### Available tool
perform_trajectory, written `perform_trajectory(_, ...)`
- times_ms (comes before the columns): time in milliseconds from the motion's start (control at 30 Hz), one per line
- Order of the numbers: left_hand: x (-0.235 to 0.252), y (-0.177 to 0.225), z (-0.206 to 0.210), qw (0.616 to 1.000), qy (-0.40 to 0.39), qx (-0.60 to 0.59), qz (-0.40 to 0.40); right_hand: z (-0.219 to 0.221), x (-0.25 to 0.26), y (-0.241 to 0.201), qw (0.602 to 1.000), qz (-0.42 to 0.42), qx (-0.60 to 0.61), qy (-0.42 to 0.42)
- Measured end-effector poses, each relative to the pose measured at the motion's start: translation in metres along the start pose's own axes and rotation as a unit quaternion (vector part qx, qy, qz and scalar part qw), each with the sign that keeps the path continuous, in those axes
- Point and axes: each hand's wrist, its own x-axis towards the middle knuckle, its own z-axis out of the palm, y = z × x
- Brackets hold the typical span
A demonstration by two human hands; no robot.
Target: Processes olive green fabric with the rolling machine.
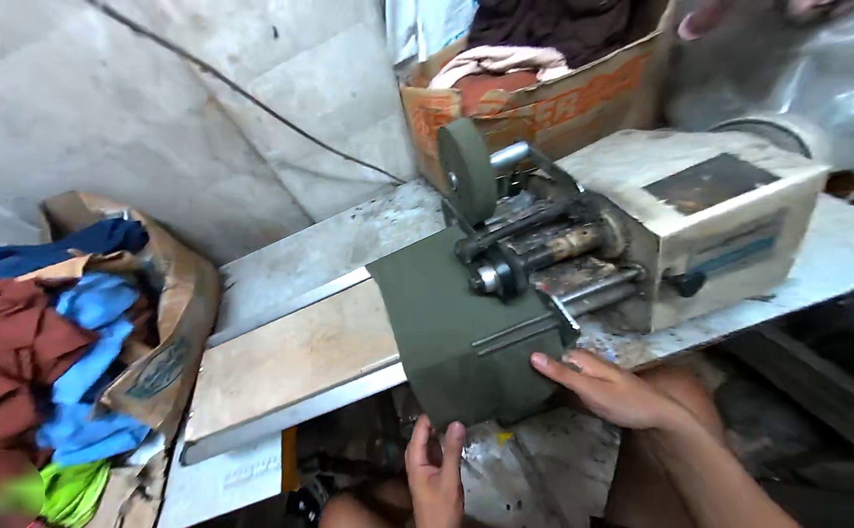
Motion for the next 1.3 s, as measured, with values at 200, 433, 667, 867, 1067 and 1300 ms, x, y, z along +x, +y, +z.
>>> perform_trajectory(200,-0.001,0.003,-0.003,1.000,0.000,0.008,0.008,0.002,0.003,0.003,0.999,-0.018,0.020,-0.018)
perform_trajectory(433,-0.003,0.008,-0.004,1.000,-0.016,0.012,0.000,0.006,0.000,0.005,0.999,-0.043,0.030,0.012)
perform_trajectory(667,-0.001,0.012,-0.002,1.000,-0.017,0.006,-0.007,0.013,-0.006,-0.002,0.997,-0.003,0.043,0.066)
perform_trajectory(867,0.002,0.010,-0.005,1.000,-0.024,0.005,0.006,0.008,-0.002,0.002,0.998,-0.026,0.045,0.043)
perform_trajectory(1067,0.002,0.008,-0.007,1.000,-0.020,-0.009,0.004,0.009,-0.002,0.002,0.998,-0.033,0.035,0.045)
perform_trajectory(1300,0.002,0.007,-0.007,1.000,-0.028,0.000,0.004,0.010,-0.001,0.003,0.996,-0.059,0.066,0.031)
